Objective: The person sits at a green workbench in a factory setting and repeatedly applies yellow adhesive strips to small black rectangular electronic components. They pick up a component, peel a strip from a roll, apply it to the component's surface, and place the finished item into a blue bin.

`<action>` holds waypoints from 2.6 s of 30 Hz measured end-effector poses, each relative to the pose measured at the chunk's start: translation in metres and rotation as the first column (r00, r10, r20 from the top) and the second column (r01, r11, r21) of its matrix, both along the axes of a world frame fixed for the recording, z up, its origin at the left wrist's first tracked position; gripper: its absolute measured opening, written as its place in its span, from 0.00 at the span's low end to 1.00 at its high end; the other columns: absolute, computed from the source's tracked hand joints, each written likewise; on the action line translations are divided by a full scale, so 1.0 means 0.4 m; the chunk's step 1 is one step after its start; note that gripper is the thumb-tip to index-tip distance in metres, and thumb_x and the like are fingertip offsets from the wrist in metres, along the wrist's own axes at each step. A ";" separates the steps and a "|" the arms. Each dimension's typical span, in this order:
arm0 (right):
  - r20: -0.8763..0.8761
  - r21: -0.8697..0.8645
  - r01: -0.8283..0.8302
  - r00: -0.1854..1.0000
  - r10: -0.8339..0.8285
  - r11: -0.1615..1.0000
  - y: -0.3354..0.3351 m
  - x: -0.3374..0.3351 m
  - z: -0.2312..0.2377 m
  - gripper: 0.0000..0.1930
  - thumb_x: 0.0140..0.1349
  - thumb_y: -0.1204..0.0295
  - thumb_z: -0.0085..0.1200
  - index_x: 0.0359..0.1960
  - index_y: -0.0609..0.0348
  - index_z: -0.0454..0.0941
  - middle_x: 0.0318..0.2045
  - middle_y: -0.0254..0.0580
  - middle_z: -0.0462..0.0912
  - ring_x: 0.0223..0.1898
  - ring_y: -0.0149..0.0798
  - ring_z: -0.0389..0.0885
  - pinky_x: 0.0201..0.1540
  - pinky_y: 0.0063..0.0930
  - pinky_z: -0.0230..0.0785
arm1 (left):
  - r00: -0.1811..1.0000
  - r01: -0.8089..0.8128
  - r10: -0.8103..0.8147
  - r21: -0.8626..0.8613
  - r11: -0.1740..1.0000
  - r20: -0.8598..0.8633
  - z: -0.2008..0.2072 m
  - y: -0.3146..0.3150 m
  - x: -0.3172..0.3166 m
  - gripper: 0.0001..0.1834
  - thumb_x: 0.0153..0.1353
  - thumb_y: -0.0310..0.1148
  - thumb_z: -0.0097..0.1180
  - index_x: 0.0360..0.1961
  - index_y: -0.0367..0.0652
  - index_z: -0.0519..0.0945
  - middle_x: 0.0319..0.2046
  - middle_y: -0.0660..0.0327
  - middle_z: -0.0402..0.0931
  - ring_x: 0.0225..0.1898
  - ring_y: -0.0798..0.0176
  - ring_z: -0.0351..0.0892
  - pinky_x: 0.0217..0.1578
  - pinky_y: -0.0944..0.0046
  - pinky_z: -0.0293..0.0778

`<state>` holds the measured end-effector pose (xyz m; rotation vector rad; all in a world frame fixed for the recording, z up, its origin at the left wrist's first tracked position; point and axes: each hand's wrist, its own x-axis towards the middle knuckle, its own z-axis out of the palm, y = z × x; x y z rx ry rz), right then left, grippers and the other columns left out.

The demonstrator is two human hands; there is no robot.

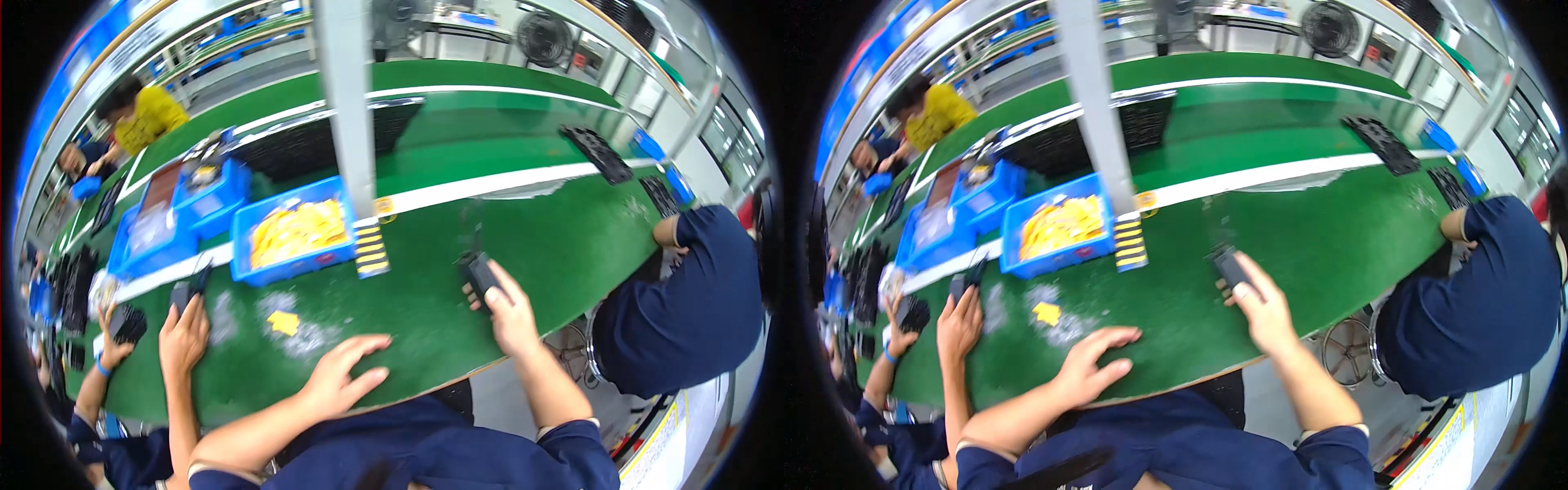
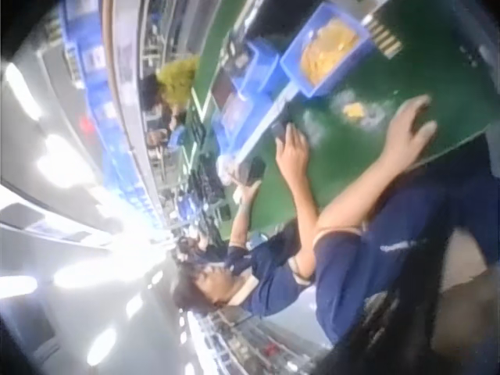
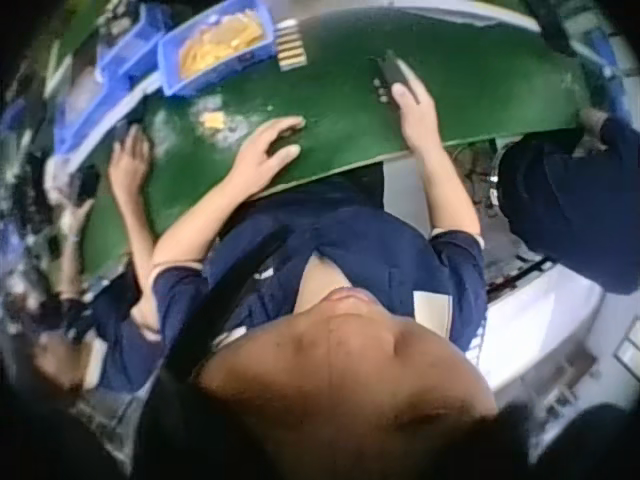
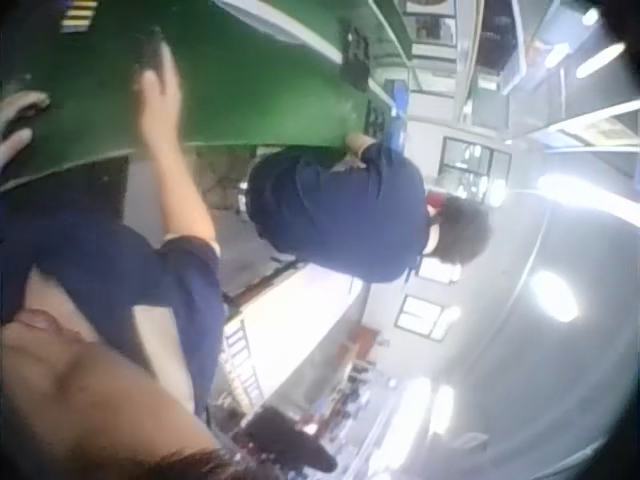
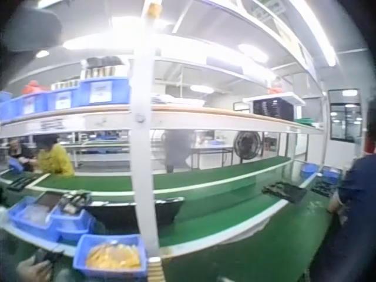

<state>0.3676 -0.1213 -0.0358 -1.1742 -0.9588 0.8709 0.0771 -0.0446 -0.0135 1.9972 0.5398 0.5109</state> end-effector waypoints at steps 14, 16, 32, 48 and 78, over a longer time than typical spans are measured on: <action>0.073 -0.171 -0.288 0.950 0.304 0.942 0.200 -0.323 0.082 0.14 0.64 0.71 0.53 0.47 0.67 0.77 0.31 0.41 0.83 0.31 0.29 0.78 0.38 0.23 0.72 | 0.927 -0.086 0.327 -0.746 0.660 0.182 0.018 0.105 -0.217 0.19 0.65 0.43 0.54 0.47 0.38 0.74 0.35 0.64 0.78 0.34 0.72 0.76 0.35 0.69 0.74; 0.178 -0.087 -0.103 0.977 0.117 0.991 0.265 -0.262 0.089 0.12 0.63 0.73 0.52 0.44 0.67 0.79 0.30 0.40 0.82 0.29 0.28 0.77 0.36 0.22 0.71 | 0.976 -0.216 0.197 -0.448 0.868 -0.089 0.028 0.128 -0.233 0.18 0.63 0.42 0.57 0.44 0.38 0.77 0.33 0.64 0.78 0.33 0.73 0.76 0.34 0.69 0.73; 0.960 0.161 -0.108 0.246 -0.130 0.981 0.418 -0.171 -0.016 0.09 0.49 0.78 0.58 0.34 0.64 0.81 0.35 0.49 0.82 0.43 0.51 0.77 0.50 0.41 0.69 | 0.873 -0.015 0.273 0.535 0.844 -0.405 0.048 0.009 -0.218 0.39 0.44 0.37 0.69 0.56 0.31 0.67 0.44 0.49 0.73 0.48 0.48 0.73 0.46 0.55 0.73; 0.812 0.193 -0.178 0.582 -0.055 0.965 0.283 -0.355 0.247 0.11 0.51 0.83 0.57 0.38 0.67 0.81 0.33 0.43 0.81 0.36 0.36 0.79 0.42 0.26 0.70 | 0.916 -0.382 0.393 0.468 0.797 0.080 0.107 0.142 -0.210 0.20 0.51 0.36 0.64 0.42 0.35 0.75 0.37 0.51 0.77 0.43 0.50 0.78 0.45 0.54 0.73; -0.007 -0.038 -0.277 0.961 0.277 0.960 0.323 -0.447 0.131 0.12 0.54 0.74 0.65 0.39 0.62 0.80 0.31 0.32 0.83 0.27 0.22 0.75 0.26 0.15 0.64 | 0.883 -0.462 0.454 -0.053 0.885 -0.115 0.002 0.245 -0.240 0.08 0.54 0.25 0.62 0.35 0.38 0.76 0.27 0.64 0.75 0.26 0.74 0.74 0.29 0.72 0.72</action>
